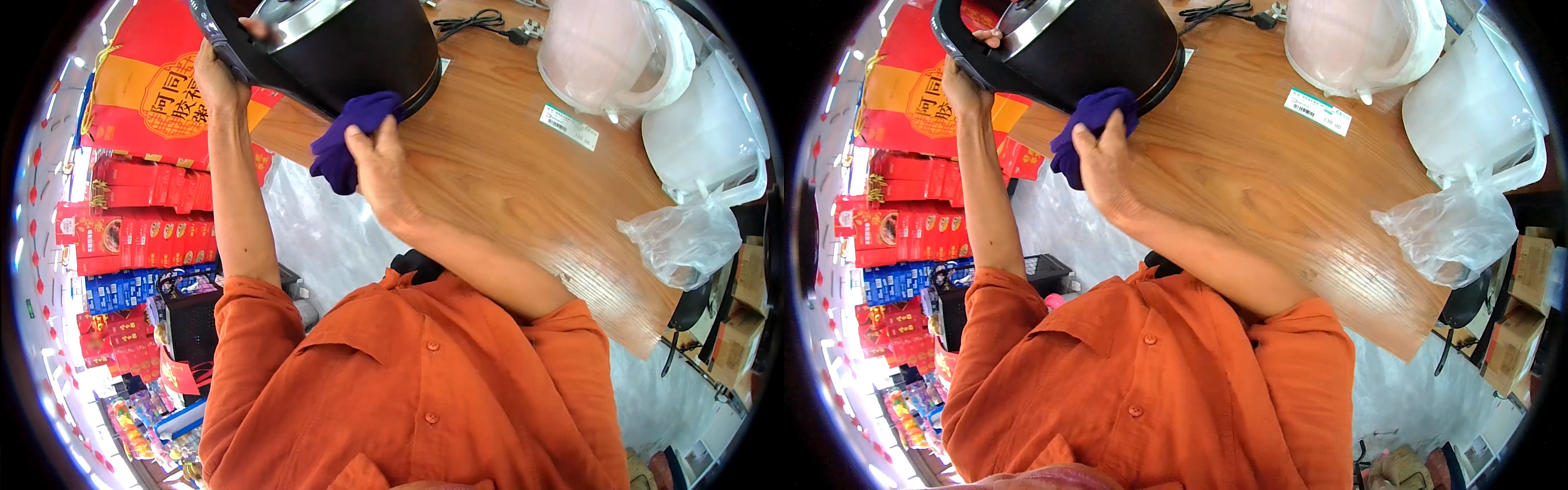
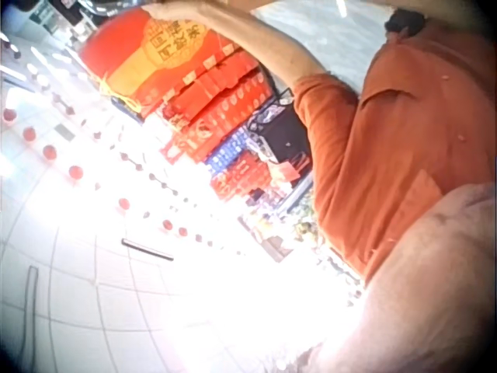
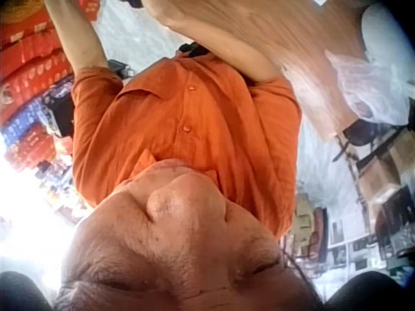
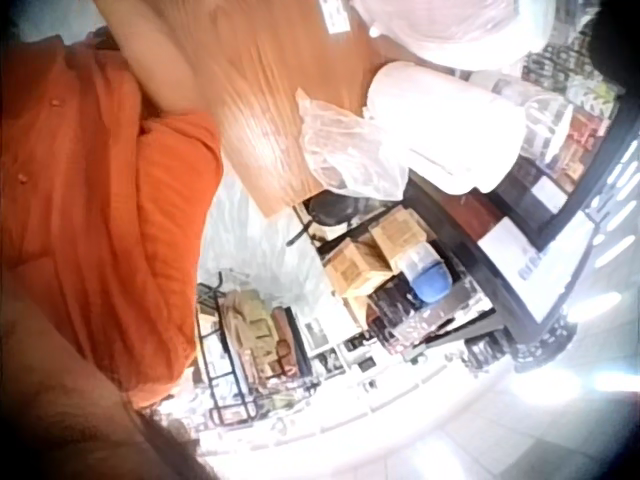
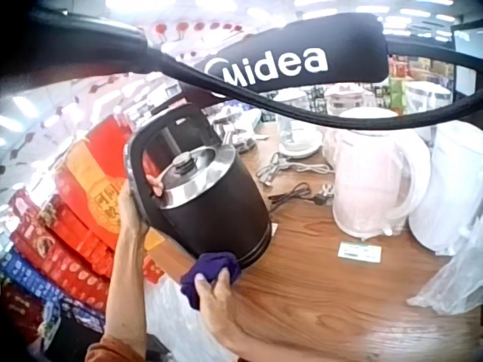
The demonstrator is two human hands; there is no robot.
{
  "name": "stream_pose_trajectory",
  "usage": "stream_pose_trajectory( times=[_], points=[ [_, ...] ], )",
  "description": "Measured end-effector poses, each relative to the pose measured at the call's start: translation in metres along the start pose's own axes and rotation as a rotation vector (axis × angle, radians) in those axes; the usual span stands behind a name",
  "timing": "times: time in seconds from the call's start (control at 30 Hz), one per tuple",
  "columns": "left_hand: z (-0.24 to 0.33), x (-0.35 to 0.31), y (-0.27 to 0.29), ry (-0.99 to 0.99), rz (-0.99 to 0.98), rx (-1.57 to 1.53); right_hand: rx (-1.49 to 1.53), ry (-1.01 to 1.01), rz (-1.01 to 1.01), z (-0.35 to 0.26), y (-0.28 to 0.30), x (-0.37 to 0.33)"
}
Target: The person wipes a black electric kettle with a purple cloth, then moves to clean several induction cooktops and a red gift box on a display shelf. The person also briefly handles a pair of headphones and a small red bag before returning to wipe the cooktops.
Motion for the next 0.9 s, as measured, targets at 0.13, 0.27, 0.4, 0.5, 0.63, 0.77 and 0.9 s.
stream_pose_trajectory(
  times=[0.13,0.27,0.4,0.5,0.63,0.77,0.9],
  points=[
    [-0.017,0.003,-0.006,0.027,0.125,-0.210,-0.200,0.162,0.175,-0.041,0.055,0.038],
    [-0.066,0.009,0.061,0.003,0.371,-0.331,-0.518,0.228,0.199,-0.068,0.095,0.086],
    [-0.142,-0.021,0.056,0.228,0.442,-0.330,-0.598,0.147,0.020,-0.059,0.077,0.093],
    [-0.140,-0.020,0.029,0.254,0.388,-0.312,-0.646,0.081,0.030,-0.060,0.085,0.116],
    [-0.126,-0.035,-0.016,0.297,0.432,-0.273,-0.538,0.166,0.093,-0.101,0.086,0.147],
    [-0.100,-0.052,-0.059,0.345,0.438,-0.313,-0.410,0.417,-0.191,-0.176,0.024,0.131],
    [-0.105,-0.057,-0.052,0.327,0.423,-0.220,-1.077,0.822,-0.547,-0.198,-0.045,0.087]
  ],
)
Point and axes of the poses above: each hand's wrist, its own x-axis towards the middle knuckle, its own y-axis out of the back of the hand, z = x × y, the point moved 10 cm from there along x, towards the middle knuckle, and after that the axes turned 4 degrees about x, right-handed, at the moved point
